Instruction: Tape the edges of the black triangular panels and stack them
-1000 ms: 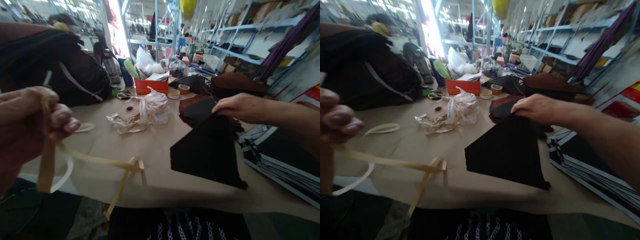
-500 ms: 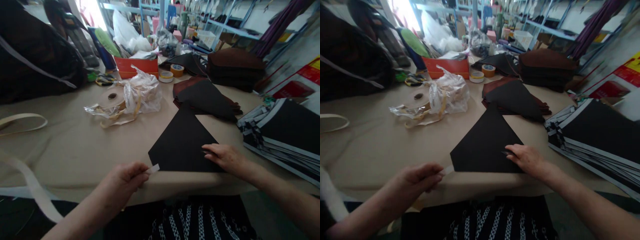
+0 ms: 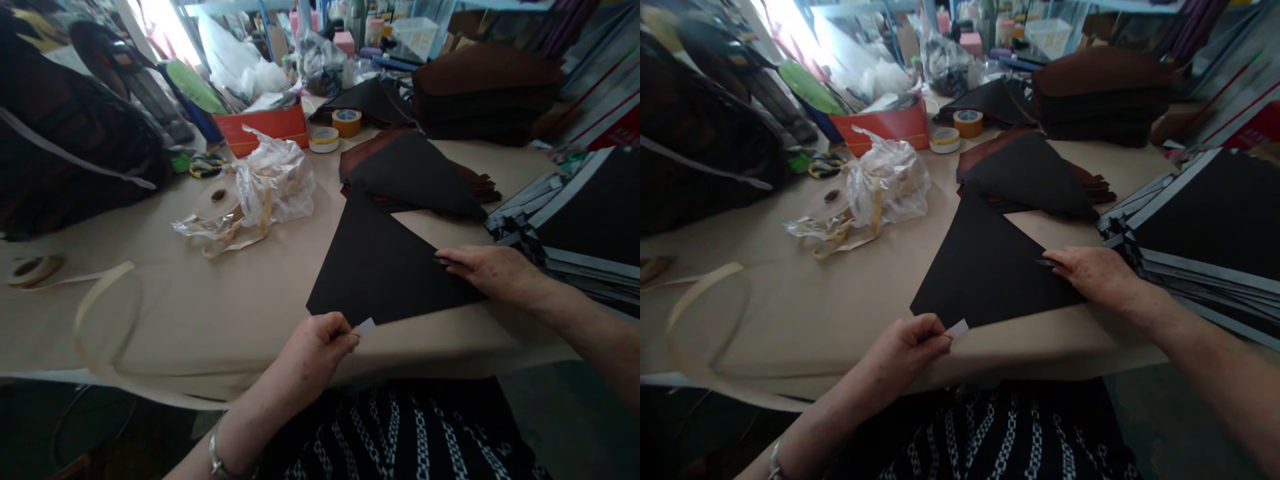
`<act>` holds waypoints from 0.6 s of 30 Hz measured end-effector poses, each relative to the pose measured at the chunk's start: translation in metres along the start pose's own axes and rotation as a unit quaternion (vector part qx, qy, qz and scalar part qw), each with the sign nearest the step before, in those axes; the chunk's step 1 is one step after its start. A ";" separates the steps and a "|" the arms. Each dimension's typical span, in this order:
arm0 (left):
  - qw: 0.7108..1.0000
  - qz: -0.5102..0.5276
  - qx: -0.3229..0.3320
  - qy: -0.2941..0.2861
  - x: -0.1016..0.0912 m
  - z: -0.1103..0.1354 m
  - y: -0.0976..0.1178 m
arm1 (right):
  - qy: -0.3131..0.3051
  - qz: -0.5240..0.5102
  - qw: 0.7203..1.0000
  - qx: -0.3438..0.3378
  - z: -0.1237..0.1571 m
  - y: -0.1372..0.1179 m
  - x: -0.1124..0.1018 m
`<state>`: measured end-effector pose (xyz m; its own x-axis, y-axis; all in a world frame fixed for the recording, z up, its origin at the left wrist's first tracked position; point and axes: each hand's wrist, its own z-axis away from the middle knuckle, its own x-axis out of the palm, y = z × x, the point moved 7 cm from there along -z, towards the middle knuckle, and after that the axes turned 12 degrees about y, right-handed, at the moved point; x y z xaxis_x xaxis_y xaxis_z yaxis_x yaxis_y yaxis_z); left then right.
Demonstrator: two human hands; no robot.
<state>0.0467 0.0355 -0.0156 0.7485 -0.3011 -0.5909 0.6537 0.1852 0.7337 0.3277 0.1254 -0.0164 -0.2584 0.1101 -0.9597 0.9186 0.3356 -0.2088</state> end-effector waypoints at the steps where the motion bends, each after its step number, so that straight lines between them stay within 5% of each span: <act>1: 1.000 0.014 -0.009 -0.011 0.004 0.002 0.001 | 0.003 -0.043 0.999 0.022 0.002 -0.007 -0.003; 3: 0.999 0.028 -0.014 -0.023 0.010 0.004 0.005 | -0.029 -0.189 0.979 0.065 0.013 -0.033 -0.003; 6: 1.000 0.016 -0.011 -0.024 0.015 0.003 0.010 | -0.120 -0.409 0.896 0.125 0.033 -0.084 0.009; 10: 0.999 0.009 -0.014 -0.031 0.021 0.001 0.014 | -0.166 -0.499 0.828 0.195 0.045 -0.115 0.030; 13: 0.999 0.002 -0.008 -0.032 0.025 0.000 0.014 | -0.183 -0.518 0.812 0.196 0.044 -0.121 0.039; 18: 0.999 -0.015 0.001 -0.047 0.033 -0.002 0.005 | -0.161 -0.507 0.833 0.156 0.041 -0.125 0.034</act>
<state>0.0750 0.0290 -0.0318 0.7151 -0.3926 -0.5784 0.6751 0.1733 0.7171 0.2159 0.0489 -0.0306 -0.9002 -0.3557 -0.2513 0.3238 -0.1610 -0.9323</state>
